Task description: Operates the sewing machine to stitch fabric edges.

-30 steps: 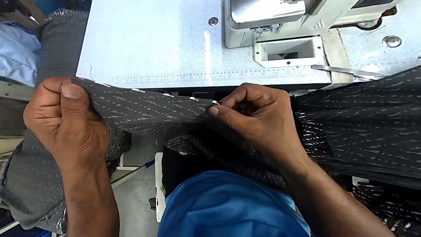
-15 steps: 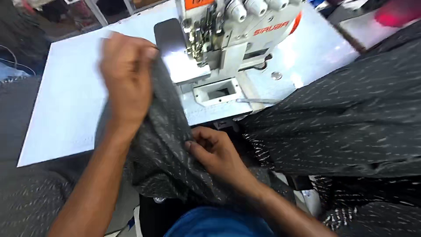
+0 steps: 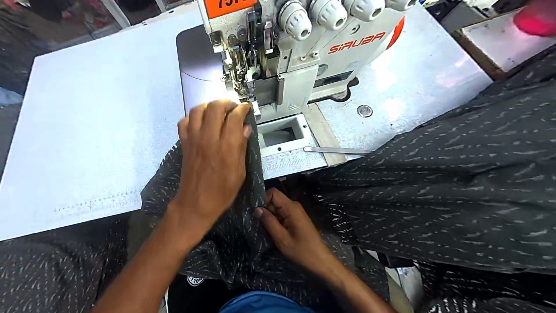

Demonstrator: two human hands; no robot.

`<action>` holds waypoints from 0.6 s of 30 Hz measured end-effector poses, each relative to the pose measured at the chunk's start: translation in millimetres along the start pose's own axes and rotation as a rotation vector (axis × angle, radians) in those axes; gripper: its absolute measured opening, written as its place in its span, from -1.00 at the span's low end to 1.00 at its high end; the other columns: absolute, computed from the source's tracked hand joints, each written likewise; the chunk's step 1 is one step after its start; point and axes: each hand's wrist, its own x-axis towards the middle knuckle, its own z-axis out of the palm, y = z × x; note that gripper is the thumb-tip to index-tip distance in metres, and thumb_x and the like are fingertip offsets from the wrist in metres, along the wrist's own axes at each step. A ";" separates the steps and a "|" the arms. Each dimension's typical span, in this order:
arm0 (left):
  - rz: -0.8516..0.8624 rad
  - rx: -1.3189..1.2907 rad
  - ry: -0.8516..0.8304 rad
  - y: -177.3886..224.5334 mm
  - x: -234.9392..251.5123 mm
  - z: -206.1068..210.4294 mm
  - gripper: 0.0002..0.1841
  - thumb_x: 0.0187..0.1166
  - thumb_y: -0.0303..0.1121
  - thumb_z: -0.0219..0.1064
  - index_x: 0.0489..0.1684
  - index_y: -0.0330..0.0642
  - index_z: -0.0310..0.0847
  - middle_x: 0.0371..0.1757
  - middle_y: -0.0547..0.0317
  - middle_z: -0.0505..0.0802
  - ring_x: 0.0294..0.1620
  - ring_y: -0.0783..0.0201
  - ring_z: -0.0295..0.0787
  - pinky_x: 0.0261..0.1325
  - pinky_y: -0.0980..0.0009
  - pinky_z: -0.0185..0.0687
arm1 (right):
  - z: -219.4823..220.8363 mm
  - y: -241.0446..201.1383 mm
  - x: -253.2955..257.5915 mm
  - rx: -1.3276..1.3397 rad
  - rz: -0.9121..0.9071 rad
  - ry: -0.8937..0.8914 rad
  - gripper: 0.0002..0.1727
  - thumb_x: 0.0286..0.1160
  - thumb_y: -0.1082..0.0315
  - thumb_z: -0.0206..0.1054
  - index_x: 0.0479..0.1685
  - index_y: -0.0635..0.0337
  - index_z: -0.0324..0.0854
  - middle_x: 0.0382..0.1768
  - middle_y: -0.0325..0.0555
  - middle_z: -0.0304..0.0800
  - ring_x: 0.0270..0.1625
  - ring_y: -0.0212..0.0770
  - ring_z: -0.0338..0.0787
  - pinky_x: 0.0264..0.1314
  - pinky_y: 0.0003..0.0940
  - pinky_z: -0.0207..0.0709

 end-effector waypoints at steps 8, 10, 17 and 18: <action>-0.003 -0.057 -0.037 -2.5 -10.6 4.1 -0.48 0.81 -0.13 -0.07 0.56 -0.21 0.52 0.72 -0.08 0.46 0.68 -0.07 0.37 0.66 -0.04 0.26 | -9.4 1.3 6.7 -0.022 -0.057 0.007 -0.75 0.81 0.24 0.13 -0.16 0.13 0.65 -0.54 -0.30 0.62 -0.50 -0.45 0.61 -0.46 -0.51 0.51; 0.011 -0.026 -0.043 -3.9 -8.8 3.8 -0.48 0.80 -0.11 -0.06 0.55 -0.21 0.52 0.66 -0.06 0.53 0.66 -0.07 0.39 0.66 -0.03 0.27 | -12.0 1.2 7.4 -0.023 -0.062 0.009 -0.75 0.81 0.23 0.13 -0.17 0.12 0.66 -0.53 -0.32 0.63 -0.49 -0.46 0.61 -0.45 -0.53 0.51; 0.016 -0.016 -0.093 -7.6 -4.2 -0.8 -0.45 0.79 -0.07 -0.06 0.56 -0.24 0.49 0.67 -0.04 0.55 0.73 -0.01 0.36 0.76 -0.01 0.18 | -17.8 -6.1 10.6 0.001 -0.099 0.003 -0.73 0.80 0.25 0.15 -0.22 0.14 0.68 -0.51 -0.31 0.66 -0.47 -0.49 0.64 -0.43 -0.55 0.53; 0.015 -0.047 -0.084 -11.5 -3.0 -0.2 -0.44 0.79 -0.06 -0.06 0.56 -0.27 0.47 0.66 -0.05 0.56 0.75 0.01 0.35 0.81 0.00 0.13 | -18.4 -7.3 14.5 -0.006 -0.107 0.013 -0.74 0.80 0.24 0.16 -0.24 0.12 0.67 -0.53 -0.33 0.65 -0.49 -0.49 0.63 -0.46 -0.56 0.52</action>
